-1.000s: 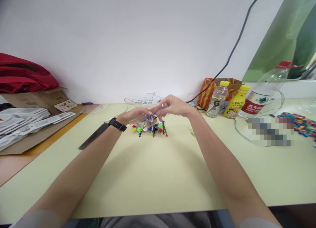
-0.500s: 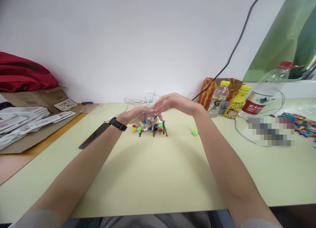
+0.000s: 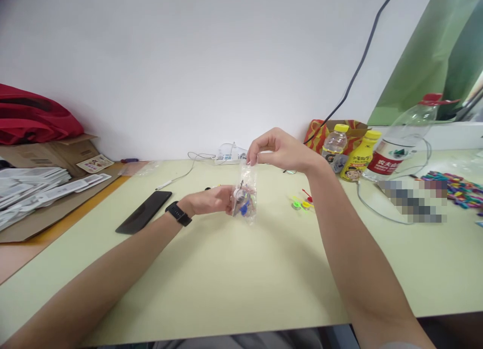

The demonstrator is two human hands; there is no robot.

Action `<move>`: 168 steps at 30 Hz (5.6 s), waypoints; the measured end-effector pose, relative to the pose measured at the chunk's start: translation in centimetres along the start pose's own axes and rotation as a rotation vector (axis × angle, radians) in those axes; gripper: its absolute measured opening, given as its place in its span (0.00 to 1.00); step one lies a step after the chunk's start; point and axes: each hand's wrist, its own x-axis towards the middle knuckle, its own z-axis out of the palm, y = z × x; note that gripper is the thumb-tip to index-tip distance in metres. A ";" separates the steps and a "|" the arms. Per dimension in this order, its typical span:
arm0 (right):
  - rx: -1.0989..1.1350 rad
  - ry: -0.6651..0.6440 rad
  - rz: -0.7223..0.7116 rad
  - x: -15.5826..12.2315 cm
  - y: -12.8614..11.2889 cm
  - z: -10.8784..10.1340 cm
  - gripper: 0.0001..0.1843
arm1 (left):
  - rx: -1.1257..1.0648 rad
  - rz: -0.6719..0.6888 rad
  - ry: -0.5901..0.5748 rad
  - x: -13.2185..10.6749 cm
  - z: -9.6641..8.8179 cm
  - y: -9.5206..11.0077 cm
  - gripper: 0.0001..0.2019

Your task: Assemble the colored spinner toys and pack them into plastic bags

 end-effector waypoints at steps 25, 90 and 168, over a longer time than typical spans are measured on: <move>-0.367 -0.494 0.810 -2.0 14.8 -1.1 0.13 | 0.024 -0.053 0.560 -2.2 5.2 -5.0 0.24; -0.194 0.143 0.096 -0.8 0.5 4.2 0.13 | 0.105 -0.118 0.558 -2.5 6.0 -4.7 0.29; -0.335 0.137 -0.018 -0.8 -0.5 6.0 0.07 | 0.139 0.078 0.581 -1.9 6.0 -5.2 0.17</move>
